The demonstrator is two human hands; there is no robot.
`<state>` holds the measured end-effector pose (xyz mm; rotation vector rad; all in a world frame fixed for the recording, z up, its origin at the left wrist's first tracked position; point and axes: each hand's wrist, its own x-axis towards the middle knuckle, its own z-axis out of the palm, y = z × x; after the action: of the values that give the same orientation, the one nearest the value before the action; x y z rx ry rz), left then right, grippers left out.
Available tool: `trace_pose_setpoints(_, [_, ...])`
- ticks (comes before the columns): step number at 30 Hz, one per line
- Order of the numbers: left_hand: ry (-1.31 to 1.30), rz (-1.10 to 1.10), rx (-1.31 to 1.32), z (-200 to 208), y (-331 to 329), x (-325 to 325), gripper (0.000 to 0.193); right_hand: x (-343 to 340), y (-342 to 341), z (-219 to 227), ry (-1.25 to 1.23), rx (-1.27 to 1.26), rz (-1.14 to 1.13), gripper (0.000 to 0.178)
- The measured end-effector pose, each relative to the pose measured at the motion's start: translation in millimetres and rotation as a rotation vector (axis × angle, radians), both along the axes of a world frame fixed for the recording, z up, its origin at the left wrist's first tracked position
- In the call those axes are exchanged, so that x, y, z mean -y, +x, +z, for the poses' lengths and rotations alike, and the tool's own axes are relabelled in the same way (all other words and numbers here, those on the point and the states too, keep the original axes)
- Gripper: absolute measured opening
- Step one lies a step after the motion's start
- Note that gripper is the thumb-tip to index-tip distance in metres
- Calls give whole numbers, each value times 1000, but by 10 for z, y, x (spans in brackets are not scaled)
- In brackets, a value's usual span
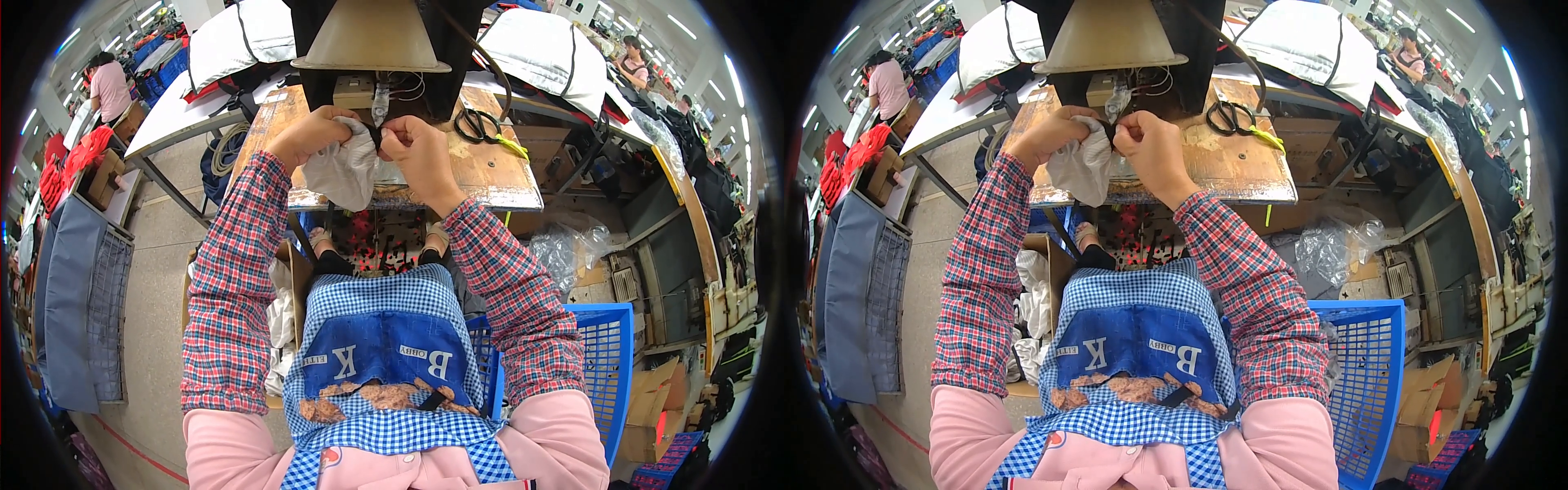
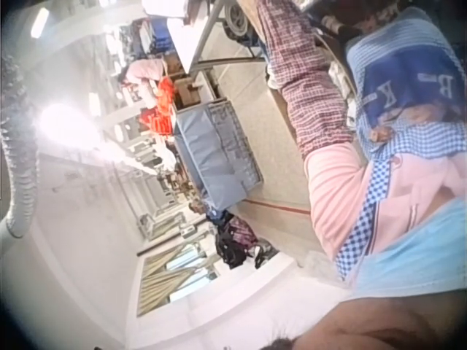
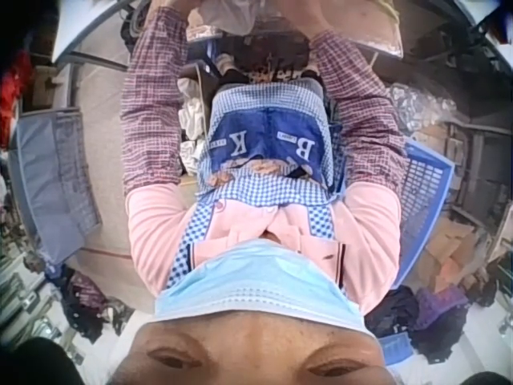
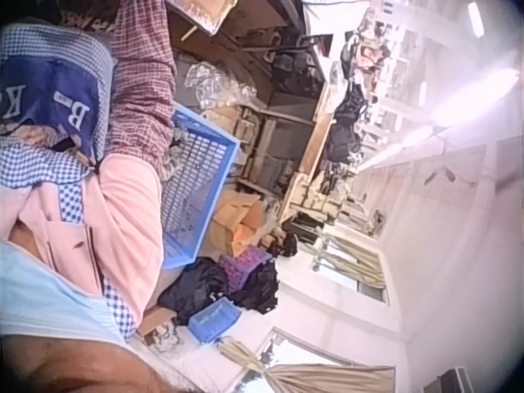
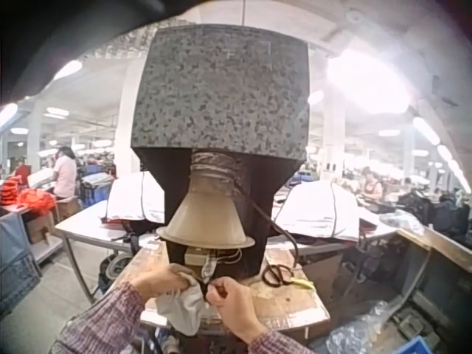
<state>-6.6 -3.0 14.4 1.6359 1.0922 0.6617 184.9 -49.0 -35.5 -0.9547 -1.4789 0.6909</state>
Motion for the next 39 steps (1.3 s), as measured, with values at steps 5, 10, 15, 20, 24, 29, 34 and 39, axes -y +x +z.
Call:
trace_pose_setpoints(5, [8,33,23,-21,10,9,37,21,15,29,-60,-65,44,19])
trace_pose_setpoints(10, [95,0,-56,-79,-64,-59,38,7,38,37,-86,-93,97,20])
trace_pose_setpoints(15, [109,39,-75,-40,-46,-8,37,13,80,58,-154,-145,141,21])
trace_pose_setpoints(20, [138,23,-54,-106,-103,-29,36,11,91,87,-233,-234,220,21])
trace_pose_setpoints(24, [82,-69,2,-166,-126,73,34,101,134,58,-334,-308,347,20])
trace_pose_setpoints(29, [-160,-206,175,-225,-90,530,24,507,78,22,-538,-353,540,20])
trace_pose_setpoints(34, [41,-94,-26,-272,-143,897,31,749,-49,-99,-636,-523,606,15])
trace_pose_setpoints(39, [697,112,-260,-125,-79,1485,43,821,-124,-152,-671,-414,508,17])
